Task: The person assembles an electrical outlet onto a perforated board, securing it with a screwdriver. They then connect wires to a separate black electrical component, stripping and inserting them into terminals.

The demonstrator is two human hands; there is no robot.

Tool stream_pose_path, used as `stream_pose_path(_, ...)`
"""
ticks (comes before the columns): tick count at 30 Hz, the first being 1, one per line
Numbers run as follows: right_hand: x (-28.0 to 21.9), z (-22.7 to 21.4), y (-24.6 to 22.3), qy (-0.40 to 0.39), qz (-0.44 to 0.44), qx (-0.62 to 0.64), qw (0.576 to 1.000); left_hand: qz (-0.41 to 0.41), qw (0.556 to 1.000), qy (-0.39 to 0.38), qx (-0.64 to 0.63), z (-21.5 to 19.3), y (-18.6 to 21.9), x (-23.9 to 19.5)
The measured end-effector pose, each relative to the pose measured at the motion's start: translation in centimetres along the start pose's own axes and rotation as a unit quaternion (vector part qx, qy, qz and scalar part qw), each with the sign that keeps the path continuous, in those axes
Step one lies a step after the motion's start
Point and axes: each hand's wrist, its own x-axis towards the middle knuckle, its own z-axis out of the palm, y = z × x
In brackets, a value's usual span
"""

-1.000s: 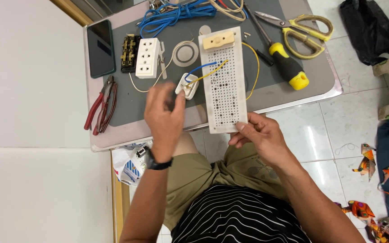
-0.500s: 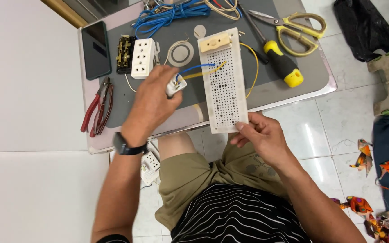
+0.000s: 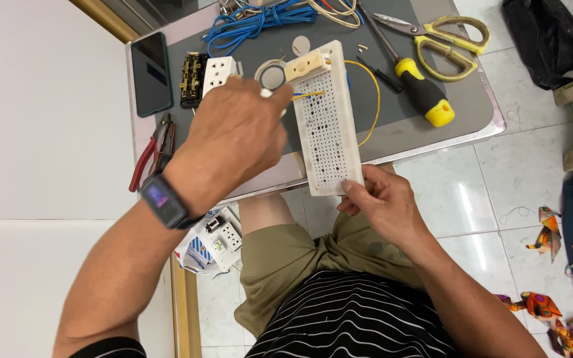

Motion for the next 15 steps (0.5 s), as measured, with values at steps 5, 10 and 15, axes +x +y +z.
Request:
stream_pose_path(5, -0.2, 0.1, -0.1, 0.003, -0.026, -0.041, 0.999, 0.043, 0.982, -0.087, 0.162, -0.2, 1.1, 3.1)
stream_pose_path(10, 0.1, 0.0, -0.9, 0.032, 0.067, -0.073, 0.995, 0.018, 0.99, -0.073, 0.12, -0.9, 0.5, 3.3)
stream_pose_path(15, 0.5, -0.9, -1.3, 0.013, 0.1, -0.031, 0.994, 0.084, 0.99, 0.037, -0.106, -2.3, -0.6, 2.4)
